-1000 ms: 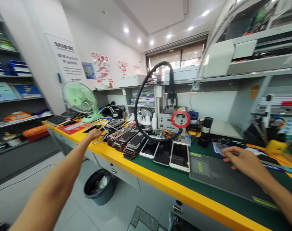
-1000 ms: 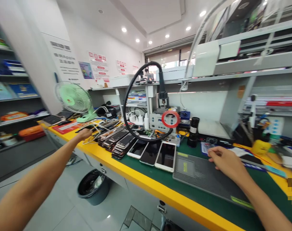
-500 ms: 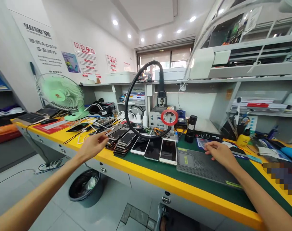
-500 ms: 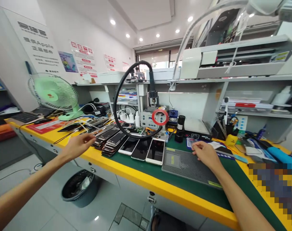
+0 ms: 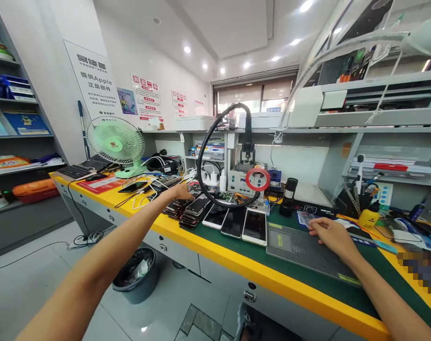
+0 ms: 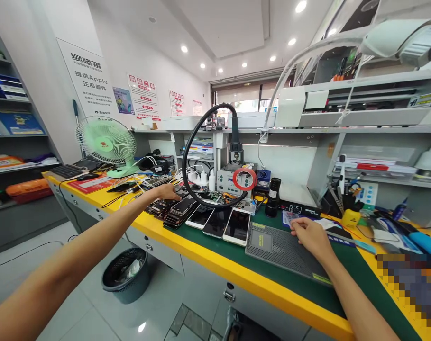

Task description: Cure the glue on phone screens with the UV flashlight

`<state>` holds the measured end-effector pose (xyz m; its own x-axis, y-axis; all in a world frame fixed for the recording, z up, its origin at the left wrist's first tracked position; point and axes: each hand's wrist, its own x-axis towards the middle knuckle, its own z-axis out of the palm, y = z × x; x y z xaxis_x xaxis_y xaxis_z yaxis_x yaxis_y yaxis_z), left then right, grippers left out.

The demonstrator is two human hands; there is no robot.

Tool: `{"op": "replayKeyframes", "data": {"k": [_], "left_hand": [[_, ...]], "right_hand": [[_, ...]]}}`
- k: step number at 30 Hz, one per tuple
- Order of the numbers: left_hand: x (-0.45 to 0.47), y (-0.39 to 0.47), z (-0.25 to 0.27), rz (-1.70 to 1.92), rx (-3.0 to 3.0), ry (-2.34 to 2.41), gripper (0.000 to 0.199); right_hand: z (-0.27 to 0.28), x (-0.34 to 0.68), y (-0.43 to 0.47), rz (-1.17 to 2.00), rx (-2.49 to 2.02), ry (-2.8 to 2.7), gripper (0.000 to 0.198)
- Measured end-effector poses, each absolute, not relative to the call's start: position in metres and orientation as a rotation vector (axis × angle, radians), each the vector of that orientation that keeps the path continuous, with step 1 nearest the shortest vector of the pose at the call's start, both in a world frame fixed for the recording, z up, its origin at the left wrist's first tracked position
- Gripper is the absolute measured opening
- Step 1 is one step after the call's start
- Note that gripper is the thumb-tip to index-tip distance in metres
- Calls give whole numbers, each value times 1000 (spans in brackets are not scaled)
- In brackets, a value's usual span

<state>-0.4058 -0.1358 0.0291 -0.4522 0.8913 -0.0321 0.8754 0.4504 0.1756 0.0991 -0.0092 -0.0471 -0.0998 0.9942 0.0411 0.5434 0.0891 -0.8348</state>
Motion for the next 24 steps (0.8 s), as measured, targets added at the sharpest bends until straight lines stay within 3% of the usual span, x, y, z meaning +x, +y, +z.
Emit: {"op": "replayKeyframes", "data": {"k": [13, 24], "left_hand": [[-418, -120, 22, -14, 1281, 2523, 39], [-424, -120, 13, 270, 1387, 2503, 38]], "right_hand": [[-56, 106, -2, 881, -1481, -1762, 20], [-68, 108, 9, 879, -1453, -1789, 20]]}}
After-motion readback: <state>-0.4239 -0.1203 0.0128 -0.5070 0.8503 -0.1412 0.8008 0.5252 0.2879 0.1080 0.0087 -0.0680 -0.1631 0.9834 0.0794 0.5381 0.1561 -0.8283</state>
